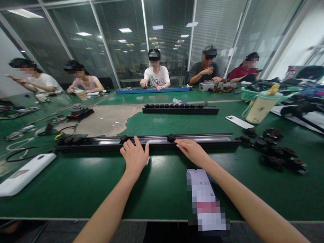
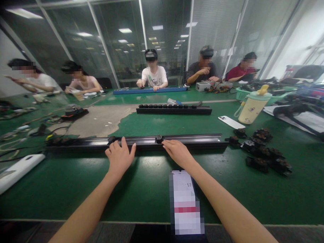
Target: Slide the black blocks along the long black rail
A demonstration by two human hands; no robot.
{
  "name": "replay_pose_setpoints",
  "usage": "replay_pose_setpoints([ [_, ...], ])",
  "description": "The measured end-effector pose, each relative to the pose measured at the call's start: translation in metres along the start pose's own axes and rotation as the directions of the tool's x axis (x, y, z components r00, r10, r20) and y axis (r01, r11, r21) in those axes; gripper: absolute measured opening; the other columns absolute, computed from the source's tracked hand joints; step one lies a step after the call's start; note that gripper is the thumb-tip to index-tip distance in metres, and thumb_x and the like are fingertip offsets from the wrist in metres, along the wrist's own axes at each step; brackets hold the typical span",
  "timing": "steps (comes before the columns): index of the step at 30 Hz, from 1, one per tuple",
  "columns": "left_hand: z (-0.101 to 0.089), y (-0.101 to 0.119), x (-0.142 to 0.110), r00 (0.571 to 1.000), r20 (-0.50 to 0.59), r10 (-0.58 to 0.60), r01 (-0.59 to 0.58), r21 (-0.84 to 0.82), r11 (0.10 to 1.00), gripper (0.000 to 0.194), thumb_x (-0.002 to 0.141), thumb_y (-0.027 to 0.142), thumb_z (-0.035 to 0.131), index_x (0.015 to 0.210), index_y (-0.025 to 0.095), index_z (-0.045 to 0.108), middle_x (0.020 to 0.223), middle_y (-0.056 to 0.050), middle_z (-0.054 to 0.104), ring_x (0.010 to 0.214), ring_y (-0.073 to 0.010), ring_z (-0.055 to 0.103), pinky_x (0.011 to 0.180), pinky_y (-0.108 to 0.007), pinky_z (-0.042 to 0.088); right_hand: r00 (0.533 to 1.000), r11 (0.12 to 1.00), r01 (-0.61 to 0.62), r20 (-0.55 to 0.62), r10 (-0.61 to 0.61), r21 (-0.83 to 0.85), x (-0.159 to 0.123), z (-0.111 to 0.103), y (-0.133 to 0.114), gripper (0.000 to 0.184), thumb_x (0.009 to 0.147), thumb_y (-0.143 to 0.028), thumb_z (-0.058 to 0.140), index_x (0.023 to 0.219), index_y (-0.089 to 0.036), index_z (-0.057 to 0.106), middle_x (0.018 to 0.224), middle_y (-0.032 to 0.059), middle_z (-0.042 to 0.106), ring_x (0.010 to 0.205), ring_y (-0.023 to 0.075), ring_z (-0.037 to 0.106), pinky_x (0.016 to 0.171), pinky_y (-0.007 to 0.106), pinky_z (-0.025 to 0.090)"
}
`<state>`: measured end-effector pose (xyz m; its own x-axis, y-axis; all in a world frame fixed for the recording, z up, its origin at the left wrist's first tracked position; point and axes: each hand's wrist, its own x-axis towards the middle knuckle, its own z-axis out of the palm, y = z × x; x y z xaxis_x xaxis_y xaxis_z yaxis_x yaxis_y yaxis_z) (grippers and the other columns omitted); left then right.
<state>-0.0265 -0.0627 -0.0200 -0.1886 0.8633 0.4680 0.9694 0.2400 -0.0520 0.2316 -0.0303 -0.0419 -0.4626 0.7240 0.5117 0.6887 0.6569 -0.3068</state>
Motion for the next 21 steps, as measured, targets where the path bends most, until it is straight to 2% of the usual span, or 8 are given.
replay_pose_setpoints([
  [7, -0.0011, 0.0007, 0.0006, 1.000, 0.022, -0.007, 0.007, 0.001, 1.000, 0.072, 0.102, 0.050, 0.034, 0.147, -0.004, 0.050, 0.132, -0.033, 0.055, 0.119, -0.0438, 0.051, 0.092, -0.052, 0.040, 1.000, 1.000, -0.008, 0.004, 0.008, 0.017, -0.0003, 0.0010, 0.0035, 0.033, 0.105, -0.025, 0.050, 0.129, -0.022, 0.073, 0.130, 0.0094, 0.073, 0.122, 0.0246, 0.068, 0.109, 0.043, 0.053],
  [15, 0.0017, 0.0038, -0.0014, 1.000, 0.008, -0.008, 0.008, 0.037, 0.999, 0.070, 0.103, 0.049, 0.032, 0.139, -0.005, 0.057, 0.136, -0.034, 0.054, 0.120, -0.0438, 0.050, 0.091, -0.052, 0.042, 1.000, 0.999, 0.001, 0.010, -0.001, 0.039, -0.0004, -0.0003, 0.0042, 0.035, 0.105, -0.024, 0.047, 0.129, -0.019, 0.072, 0.129, 0.0105, 0.073, 0.121, 0.0249, 0.068, 0.108, 0.042, 0.053],
  [21, 0.0016, 0.0058, -0.0029, 1.000, 0.006, -0.013, 0.013, 0.016, 1.000, 0.070, 0.103, 0.047, 0.031, 0.140, -0.005, 0.057, 0.138, -0.035, 0.053, 0.123, -0.0445, 0.049, 0.092, -0.052, 0.042, 0.999, 1.000, 0.008, 0.039, -0.007, -0.029, -0.0003, -0.0056, 0.0030, 0.034, 0.106, -0.028, 0.048, 0.129, -0.022, 0.072, 0.122, 0.0114, 0.075, 0.114, 0.0252, 0.069, 0.103, 0.042, 0.053],
])
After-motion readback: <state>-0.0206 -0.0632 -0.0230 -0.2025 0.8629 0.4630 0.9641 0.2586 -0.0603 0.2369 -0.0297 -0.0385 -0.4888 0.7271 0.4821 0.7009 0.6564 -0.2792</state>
